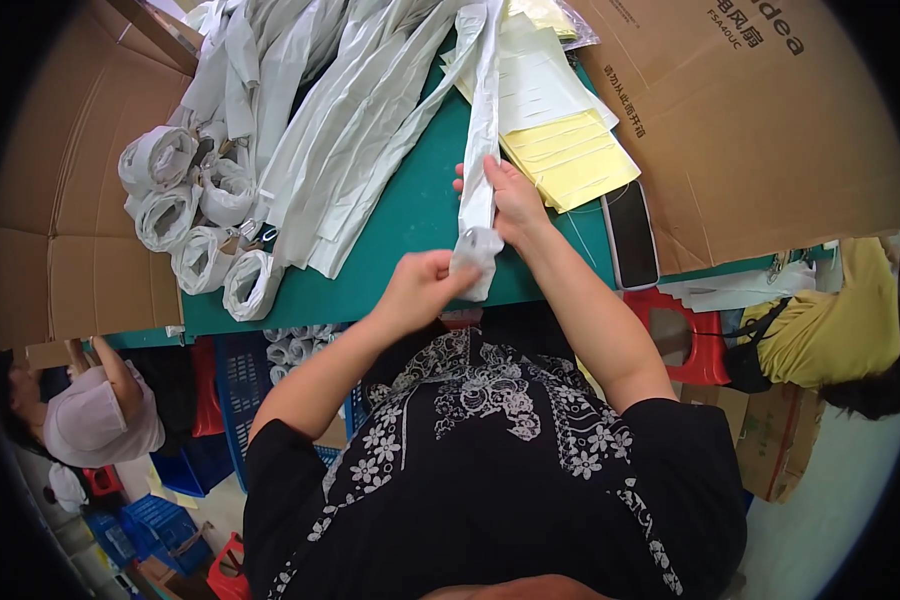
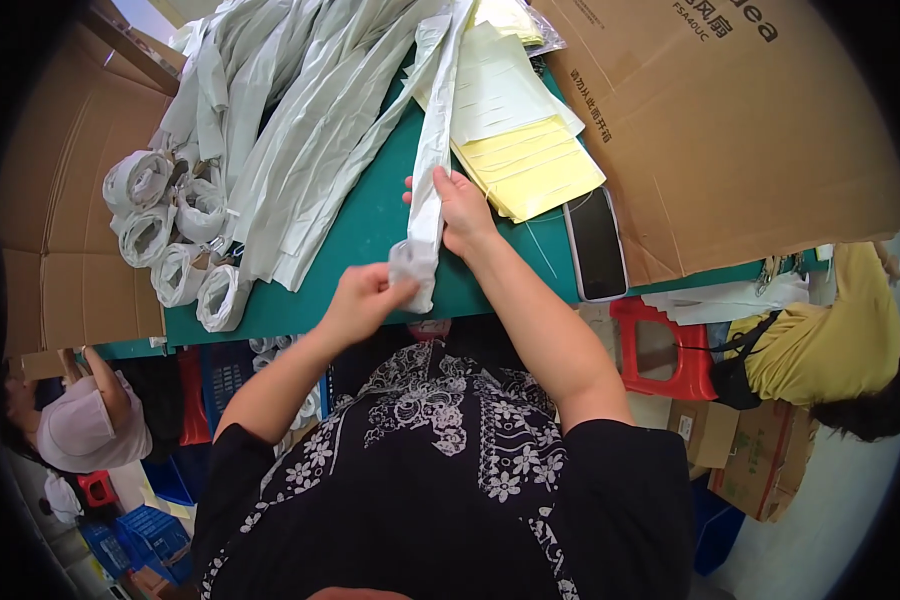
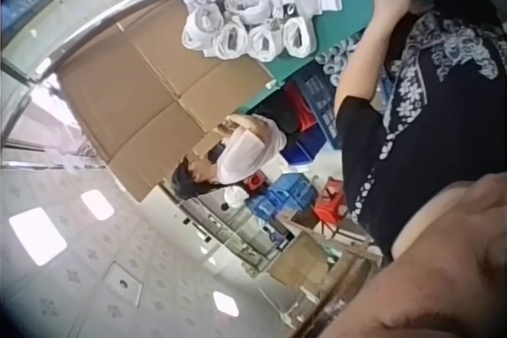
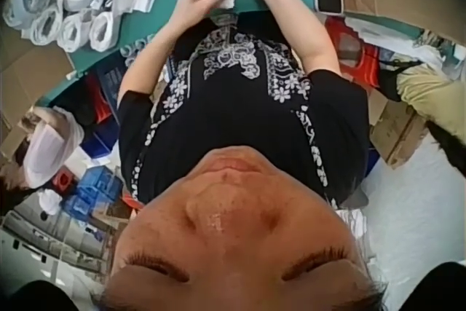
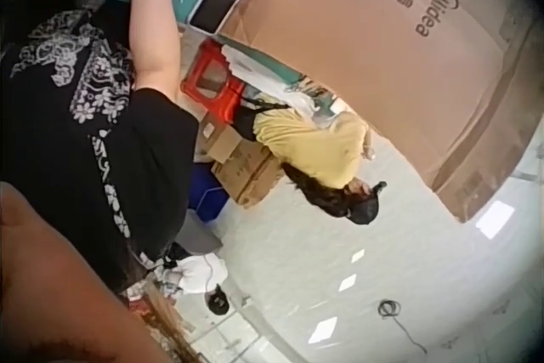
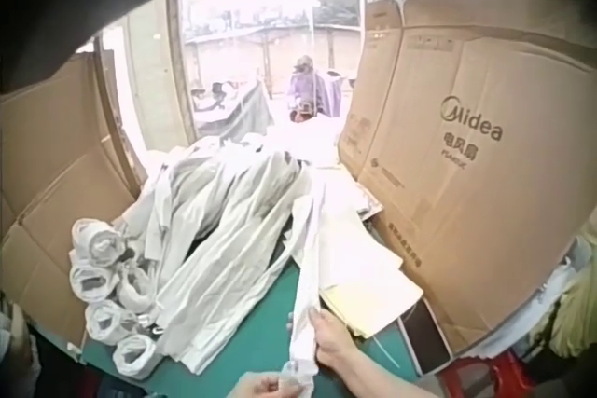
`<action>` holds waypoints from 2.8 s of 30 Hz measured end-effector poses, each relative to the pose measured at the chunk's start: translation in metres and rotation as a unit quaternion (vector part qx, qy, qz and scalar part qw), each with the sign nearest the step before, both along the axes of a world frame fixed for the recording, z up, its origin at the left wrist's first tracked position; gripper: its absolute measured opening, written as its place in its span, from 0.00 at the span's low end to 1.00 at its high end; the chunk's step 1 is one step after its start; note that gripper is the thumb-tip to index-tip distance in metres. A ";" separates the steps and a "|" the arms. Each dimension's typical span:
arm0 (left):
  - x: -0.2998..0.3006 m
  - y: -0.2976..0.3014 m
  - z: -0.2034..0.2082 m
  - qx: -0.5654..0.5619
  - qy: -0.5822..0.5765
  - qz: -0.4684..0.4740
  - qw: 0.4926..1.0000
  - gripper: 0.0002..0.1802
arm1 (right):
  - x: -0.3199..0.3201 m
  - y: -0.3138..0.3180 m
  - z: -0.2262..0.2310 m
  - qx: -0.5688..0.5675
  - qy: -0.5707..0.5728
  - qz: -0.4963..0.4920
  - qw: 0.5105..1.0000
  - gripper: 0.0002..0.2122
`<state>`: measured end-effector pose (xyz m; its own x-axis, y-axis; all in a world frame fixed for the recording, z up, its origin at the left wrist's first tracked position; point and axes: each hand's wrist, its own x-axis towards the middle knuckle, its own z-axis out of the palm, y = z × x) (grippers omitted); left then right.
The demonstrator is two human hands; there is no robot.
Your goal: Rolling long white fabric belts and placing them into individual plastic wrappers for packaging.
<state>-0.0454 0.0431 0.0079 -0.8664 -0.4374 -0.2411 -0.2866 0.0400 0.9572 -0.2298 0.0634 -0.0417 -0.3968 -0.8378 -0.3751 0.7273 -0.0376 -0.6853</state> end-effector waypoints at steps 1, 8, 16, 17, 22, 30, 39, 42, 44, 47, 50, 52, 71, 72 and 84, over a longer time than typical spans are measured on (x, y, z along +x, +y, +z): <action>-0.009 -0.005 -0.002 0.106 -0.028 0.010 0.994 0.11 | 0.002 0.001 0.006 -0.017 0.019 0.001 1.000 0.14; -0.036 -0.036 -0.016 0.449 -0.096 0.079 0.885 0.15 | 0.004 0.029 0.022 -0.048 0.190 0.160 0.968 0.16; -0.046 -0.049 -0.023 0.576 -0.083 -0.017 0.813 0.17 | -0.009 0.069 0.033 -0.093 0.318 0.326 0.886 0.16; -0.046 -0.050 -0.023 0.596 -0.074 -0.021 0.799 0.19 | -0.009 0.070 0.030 -0.093 0.318 0.326 0.885 0.16; -0.042 -0.052 -0.034 0.695 0.052 -0.101 0.710 0.32 | -0.002 0.069 0.030 0.018 0.494 0.210 0.844 0.11; -0.009 -0.023 -0.036 0.060 0.184 0.117 0.974 0.23 | 0.026 0.065 0.001 0.032 0.271 0.014 0.962 0.10; -0.016 -0.025 -0.031 -0.551 0.277 -0.040 0.786 0.25 | 0.048 0.081 0.011 0.000 -0.073 0.025 0.997 0.12; -0.017 -0.023 -0.022 -0.556 0.294 -0.068 0.774 0.18 | 0.037 0.080 0.006 -0.116 -0.176 0.099 0.972 0.17; -0.017 -0.017 -0.012 -0.470 0.310 -0.073 0.823 0.13 | 0.030 0.073 0.011 -0.135 -0.166 0.098 0.972 0.19; -0.012 -0.017 -0.004 -0.376 0.238 -0.076 0.892 0.10 | 0.020 0.066 0.020 -0.177 -0.137 0.107 0.969 0.26; -0.012 -0.026 -0.006 -0.159 0.104 -0.050 0.981 0.14 | 0.012 0.063 0.020 -0.157 -0.065 0.169 0.971 0.26; -0.022 -0.034 0.008 0.039 0.042 -0.050 0.997 0.16 | 0.011 0.063 0.020 -0.044 0.011 0.169 0.985 0.19; -0.015 -0.001 -0.029 -0.351 0.274 0.043 0.895 0.08 | 0.015 0.056 0.012 -0.111 -0.062 0.184 0.975 0.22; -0.015 -0.001 -0.026 -0.348 0.283 0.038 0.893 0.07 | 0.013 0.056 0.014 -0.111 -0.062 0.184 0.975 0.22; -0.011 -0.018 -0.001 0.119 0.006 0.093 0.988 0.13 | 0.006 0.041 0.006 -0.035 0.126 0.167 0.977 0.14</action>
<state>-0.0563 0.0256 0.0065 -0.7800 -0.5213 -0.3463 -0.2558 -0.2394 0.9366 -0.2237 0.1046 -0.0359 -0.1699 -0.9561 -0.2388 0.5158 0.1202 -0.8482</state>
